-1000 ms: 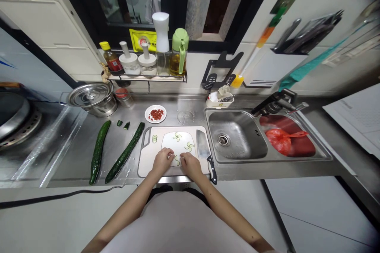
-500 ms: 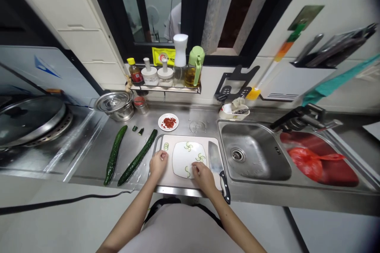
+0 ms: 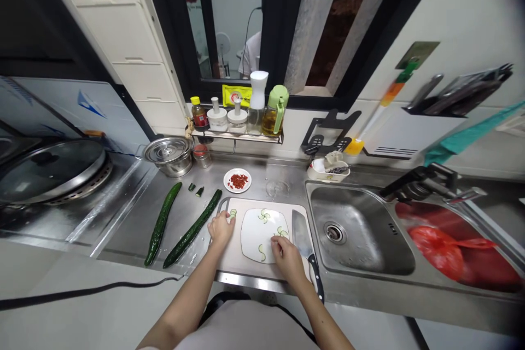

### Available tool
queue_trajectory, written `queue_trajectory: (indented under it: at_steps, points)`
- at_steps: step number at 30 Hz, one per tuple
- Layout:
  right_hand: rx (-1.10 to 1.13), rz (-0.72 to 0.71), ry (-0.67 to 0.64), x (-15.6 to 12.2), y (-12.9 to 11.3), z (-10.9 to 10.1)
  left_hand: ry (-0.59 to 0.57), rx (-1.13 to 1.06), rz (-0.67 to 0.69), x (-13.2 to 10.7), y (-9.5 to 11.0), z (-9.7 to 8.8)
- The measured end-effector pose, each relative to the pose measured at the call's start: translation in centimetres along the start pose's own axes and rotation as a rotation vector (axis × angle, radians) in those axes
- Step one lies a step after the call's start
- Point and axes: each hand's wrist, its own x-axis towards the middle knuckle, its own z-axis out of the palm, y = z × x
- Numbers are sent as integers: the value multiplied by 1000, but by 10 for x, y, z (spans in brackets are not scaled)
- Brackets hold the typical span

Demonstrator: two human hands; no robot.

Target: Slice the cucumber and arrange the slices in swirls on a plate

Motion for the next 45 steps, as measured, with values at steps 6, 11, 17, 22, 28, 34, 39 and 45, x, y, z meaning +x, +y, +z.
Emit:
queue_trajectory:
  at_steps: [6, 11, 17, 22, 28, 34, 39, 45]
  points:
    - [4, 19, -5, -2, 5, 0, 51, 36, 24, 1, 2, 1]
    - [18, 38, -19, -1, 7, 0, 32, 6, 1, 0, 1, 4]
    - [26, 40, -13, -2, 7, 3, 7, -194, -32, -3, 3, 2]
    - [67, 11, 24, 5, 4, -1, -34, -606, -73, 0, 17, -12]
    - [315, -14, 112, 39, -43, -35, -199, -1139, 140, -12, 59, -59]
    - [540, -165, 121, 60, -88, -58, -307, -1212, 299, -34, 84, -100]
    - [608, -168, 145, 61, -95, -59, -286, -1178, 319, -41, 88, -110]
    - [664, -155, 144, 59, -100, -61, -247, -1124, 314, -41, 88, -110]
